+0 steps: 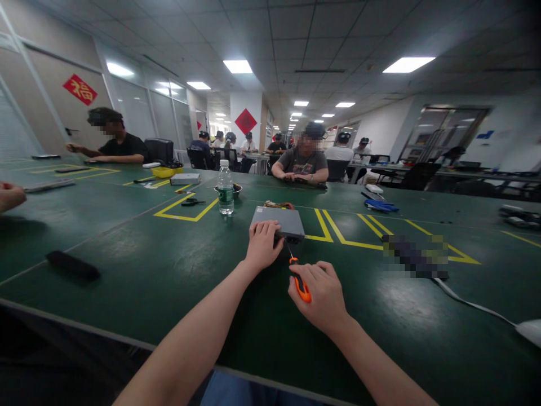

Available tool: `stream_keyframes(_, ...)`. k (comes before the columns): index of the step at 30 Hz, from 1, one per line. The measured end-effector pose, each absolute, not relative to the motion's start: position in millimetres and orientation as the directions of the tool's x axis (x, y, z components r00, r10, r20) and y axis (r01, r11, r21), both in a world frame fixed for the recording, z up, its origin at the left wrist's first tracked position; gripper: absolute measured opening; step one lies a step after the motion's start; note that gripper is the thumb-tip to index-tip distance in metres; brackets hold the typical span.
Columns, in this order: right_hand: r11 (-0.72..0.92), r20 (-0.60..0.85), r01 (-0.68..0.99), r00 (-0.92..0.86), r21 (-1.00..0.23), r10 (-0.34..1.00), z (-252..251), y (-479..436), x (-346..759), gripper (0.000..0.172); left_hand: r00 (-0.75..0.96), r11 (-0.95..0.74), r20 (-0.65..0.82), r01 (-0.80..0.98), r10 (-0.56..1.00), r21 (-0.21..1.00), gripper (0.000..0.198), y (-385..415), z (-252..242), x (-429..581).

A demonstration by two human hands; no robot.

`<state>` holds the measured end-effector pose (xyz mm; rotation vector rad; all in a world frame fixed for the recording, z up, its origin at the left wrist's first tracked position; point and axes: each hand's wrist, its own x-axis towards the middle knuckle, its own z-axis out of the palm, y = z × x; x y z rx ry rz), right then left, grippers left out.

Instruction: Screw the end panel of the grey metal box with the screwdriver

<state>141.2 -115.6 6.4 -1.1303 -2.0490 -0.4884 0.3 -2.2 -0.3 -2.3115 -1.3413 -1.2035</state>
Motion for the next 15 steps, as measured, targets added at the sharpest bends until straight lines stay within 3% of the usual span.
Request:
stream_keyframes(6,0.500,0.743,0.865,-0.320,-0.024,0.588,4.6,-116.1,138.2,0.019,0.258,-0.570,0.742,0.798,0.619,0.197,0.026,-2.5,0.3,-0.3)
stream_keyframes(11,0.498,0.679,0.862,-0.419,0.090,0.603,5.6,-119.7,134.2,0.015,0.256,-0.571,0.752,0.799,0.608,0.190,0.025,-2.6,-0.1,0.0)
stream_keyframes(15,0.502,0.676,0.865,-0.380,0.018,0.631,7.2,-122.5,133.4,0.015,0.254,-0.570,0.755,0.800,0.605,0.188,0.026,-2.5,-0.4,0.3)
